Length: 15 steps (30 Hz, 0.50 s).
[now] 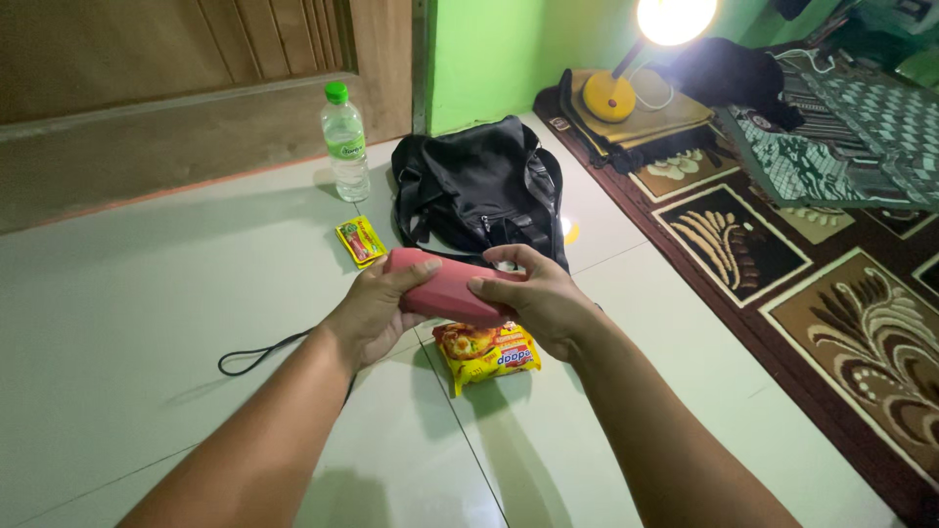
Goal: The person packs a black backpack on the floor, placing a wallet, glasses case, water bottle, charger with cable, lighter, and snack packets into its compartments, then zips the pockets and handles the glasses case at the end.
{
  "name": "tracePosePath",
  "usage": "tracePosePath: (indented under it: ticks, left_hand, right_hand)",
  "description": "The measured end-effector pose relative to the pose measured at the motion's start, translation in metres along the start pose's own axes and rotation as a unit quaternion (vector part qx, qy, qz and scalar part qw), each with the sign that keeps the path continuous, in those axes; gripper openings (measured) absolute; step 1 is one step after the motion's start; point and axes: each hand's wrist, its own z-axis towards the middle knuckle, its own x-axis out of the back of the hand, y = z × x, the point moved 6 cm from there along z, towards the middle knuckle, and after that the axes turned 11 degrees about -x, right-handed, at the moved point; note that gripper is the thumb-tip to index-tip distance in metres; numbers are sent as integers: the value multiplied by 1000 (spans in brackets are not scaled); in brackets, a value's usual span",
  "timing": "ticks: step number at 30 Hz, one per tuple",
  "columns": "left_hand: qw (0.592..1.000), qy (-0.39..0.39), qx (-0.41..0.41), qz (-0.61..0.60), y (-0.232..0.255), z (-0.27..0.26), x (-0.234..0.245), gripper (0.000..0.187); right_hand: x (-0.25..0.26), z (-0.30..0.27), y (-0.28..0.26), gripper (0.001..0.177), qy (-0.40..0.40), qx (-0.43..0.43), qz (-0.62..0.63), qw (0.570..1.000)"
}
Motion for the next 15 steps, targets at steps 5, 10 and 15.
tracePosePath:
  ticks: [5,10,15]
  left_hand:
    - [999,25,9,17,-8,2,7,47]
    - [998,57,2,33,-12,3,12,49]
    - [997,59,41,-19,-32,5,7,55]
  right_hand:
    - [6,8,7,64,25,-6,-16,1000]
    - [3,12,8,68,64,1,-29,998]
    - [7,20,11,63,77,28,73,994]
